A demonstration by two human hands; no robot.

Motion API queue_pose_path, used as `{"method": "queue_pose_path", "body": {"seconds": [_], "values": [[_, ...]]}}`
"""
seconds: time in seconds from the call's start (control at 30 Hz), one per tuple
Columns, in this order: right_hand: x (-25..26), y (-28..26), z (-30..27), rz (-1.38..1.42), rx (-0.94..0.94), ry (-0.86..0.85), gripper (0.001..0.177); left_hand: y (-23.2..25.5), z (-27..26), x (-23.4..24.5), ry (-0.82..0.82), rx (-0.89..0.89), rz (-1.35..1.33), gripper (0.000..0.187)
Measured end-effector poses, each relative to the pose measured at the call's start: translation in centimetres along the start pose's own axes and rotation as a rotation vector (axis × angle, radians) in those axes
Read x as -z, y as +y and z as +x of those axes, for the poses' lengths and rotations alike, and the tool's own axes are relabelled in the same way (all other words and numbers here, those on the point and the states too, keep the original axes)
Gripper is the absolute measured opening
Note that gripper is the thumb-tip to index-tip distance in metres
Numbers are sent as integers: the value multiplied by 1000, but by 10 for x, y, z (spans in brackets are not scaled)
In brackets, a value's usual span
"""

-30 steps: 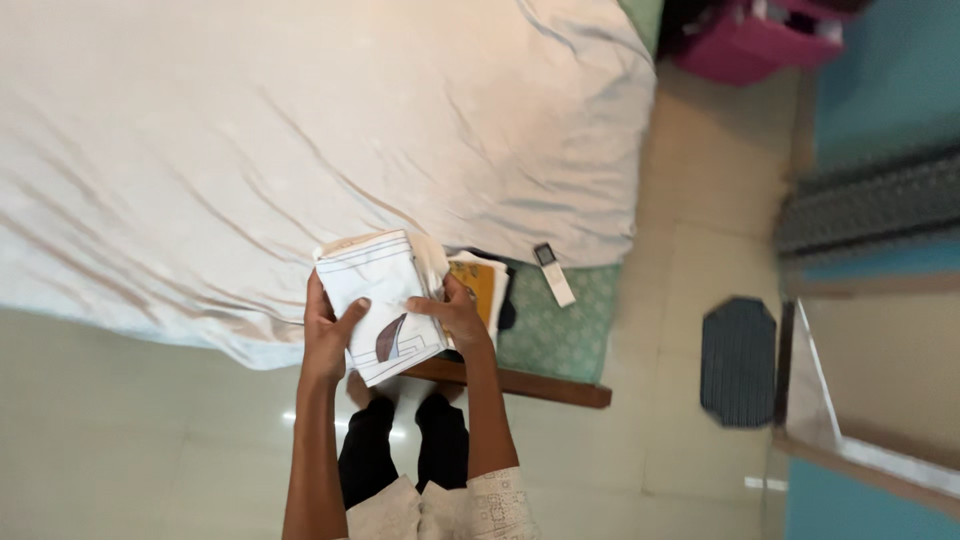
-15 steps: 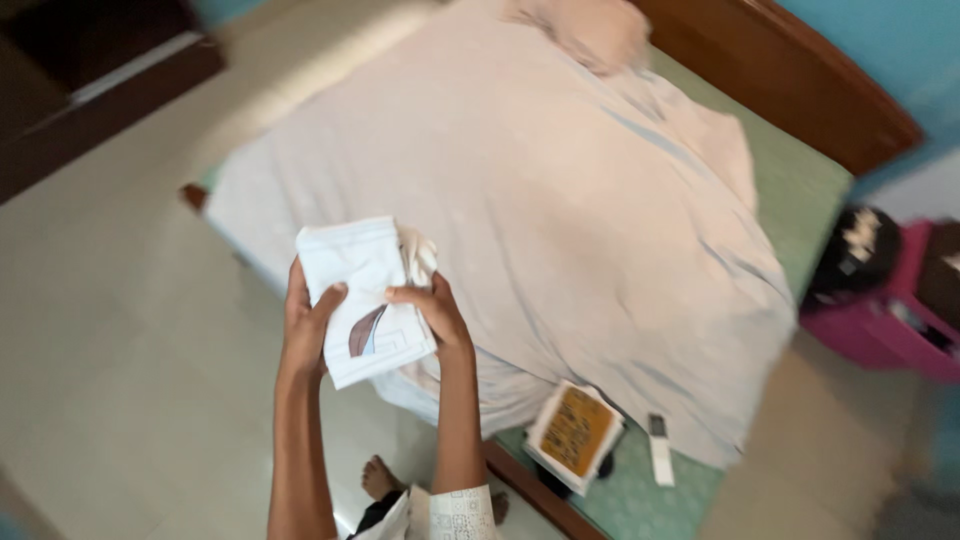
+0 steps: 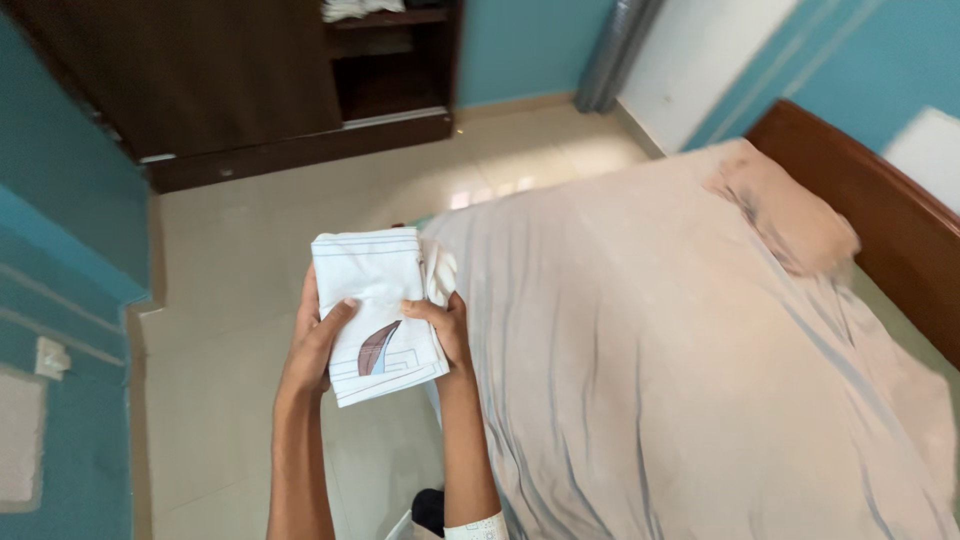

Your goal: The person picks up several folded items of clothing and a small yellow bag from a bed and places them onto a shelf inside a wooden wardrobe.

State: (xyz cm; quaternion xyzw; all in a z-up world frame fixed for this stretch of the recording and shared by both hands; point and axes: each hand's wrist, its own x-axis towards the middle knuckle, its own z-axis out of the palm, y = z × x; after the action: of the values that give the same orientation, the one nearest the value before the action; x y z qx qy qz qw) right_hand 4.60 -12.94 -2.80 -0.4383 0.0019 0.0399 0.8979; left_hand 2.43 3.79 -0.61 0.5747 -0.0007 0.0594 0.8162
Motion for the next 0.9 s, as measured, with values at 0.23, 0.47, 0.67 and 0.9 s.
{"method": "queue_pose_path", "body": {"seconds": [0.23,0.47,0.67,0.9], "values": [[-39,19,99,-12,-89,-45,57,-4,83,47,95,-59,106,83],[-71,10,245,29,-89,-181,60,22,217,52,95,-133,27,83],[-73,12,361,7,-45,-236,57,17,319,54,119,-164,-55,84],[-89,30,466,-43,-92,-252,61,12,426,80,160,-121,-123,82]]}}
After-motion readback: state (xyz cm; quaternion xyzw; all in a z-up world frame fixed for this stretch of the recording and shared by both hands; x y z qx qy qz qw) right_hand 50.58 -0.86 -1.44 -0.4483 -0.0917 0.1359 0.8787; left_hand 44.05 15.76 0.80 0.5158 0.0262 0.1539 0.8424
